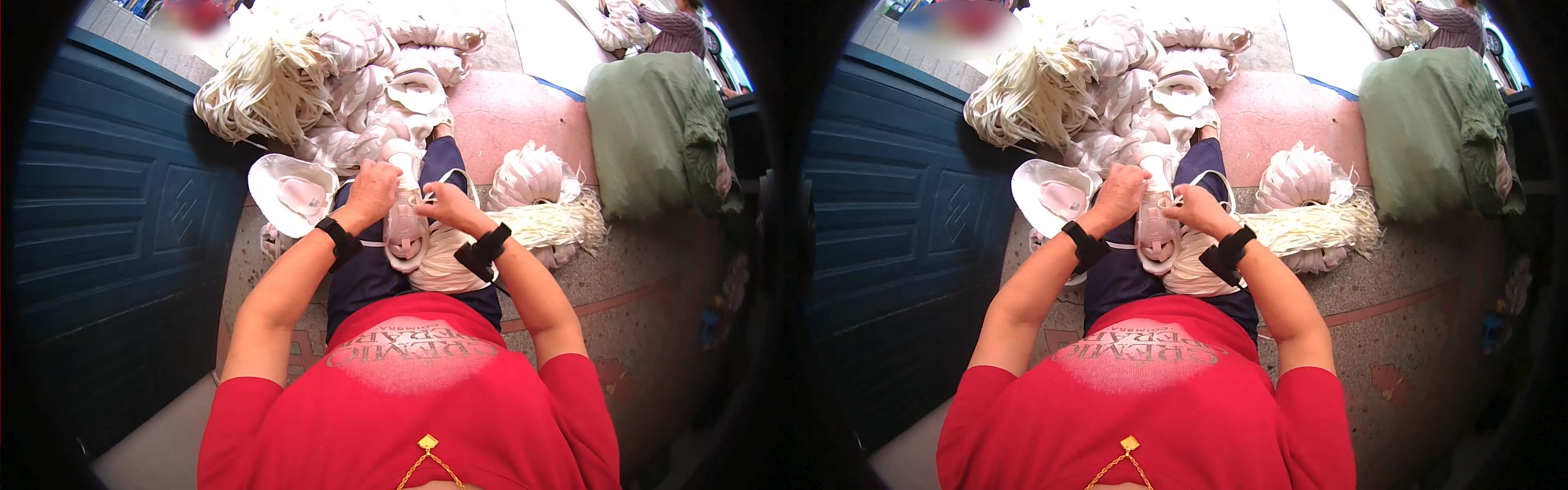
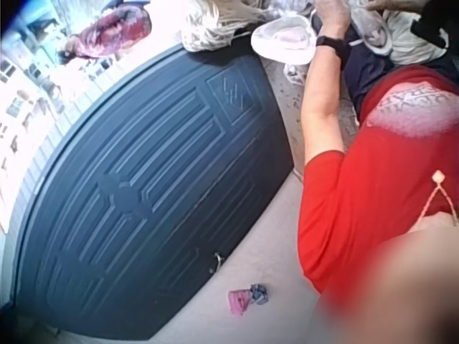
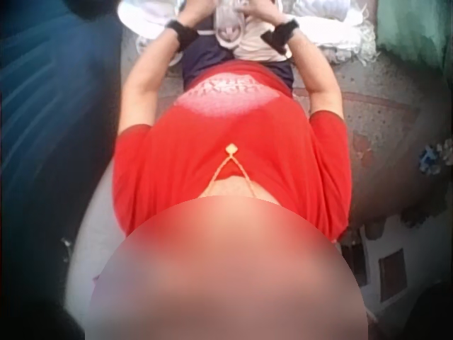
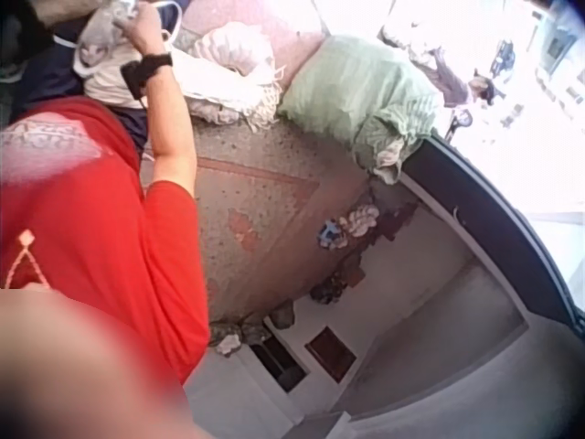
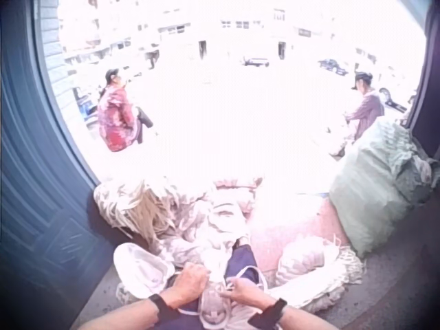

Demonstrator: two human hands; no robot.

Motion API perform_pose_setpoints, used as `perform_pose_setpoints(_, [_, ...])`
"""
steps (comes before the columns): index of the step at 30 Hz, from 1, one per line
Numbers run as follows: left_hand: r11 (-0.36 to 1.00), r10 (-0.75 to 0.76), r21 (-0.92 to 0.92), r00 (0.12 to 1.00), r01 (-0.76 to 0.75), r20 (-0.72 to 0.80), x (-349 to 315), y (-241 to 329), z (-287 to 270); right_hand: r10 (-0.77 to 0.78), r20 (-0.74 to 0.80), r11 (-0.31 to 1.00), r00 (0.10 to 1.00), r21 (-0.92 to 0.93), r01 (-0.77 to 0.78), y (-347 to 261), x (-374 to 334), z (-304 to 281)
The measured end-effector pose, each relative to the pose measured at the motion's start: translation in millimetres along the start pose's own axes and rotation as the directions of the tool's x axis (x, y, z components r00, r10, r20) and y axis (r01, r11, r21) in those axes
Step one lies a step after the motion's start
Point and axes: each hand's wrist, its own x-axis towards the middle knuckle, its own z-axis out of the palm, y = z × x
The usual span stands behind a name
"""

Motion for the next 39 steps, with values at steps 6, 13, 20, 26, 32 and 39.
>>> perform_pose_setpoints(6, [0.998,0.062,-0.001,0.998,-0.062,0.020,3,18,-5,0.040,-0.014,0.997,0.999,-0.069,-0.040,9,-15,10])
perform_pose_setpoints(13, [0.975,-0.207,0.147,0.927,0.168,0.313,25,38,-10,-0.038,-0.082,0.974,0.996,-0.227,0.018,-8,-26,12])
perform_pose_setpoints(20, [0.961,-0.252,-0.012,0.891,0.276,0.378,31,34,-3,-0.103,-0.169,0.956,0.980,-0.288,0.051,-12,-30,22])
perform_pose_setpoints(26, [0.920,-0.317,-0.069,0.836,0.386,0.447,33,31,2,-0.239,-0.089,0.820,0.967,-0.552,0.152,-11,-25,33])
perform_pose_setpoints(32, [0.965,-0.248,0.033,0.861,0.260,0.444,30,39,4,-0.121,0.020,0.882,0.992,-0.457,0.117,-20,-43,28])
perform_pose_setpoints(39, [0.970,-0.224,-0.009,0.901,0.245,0.371,22,18,-1,-0.057,0.070,0.872,0.996,-0.482,0.083,-18,-59,-4])
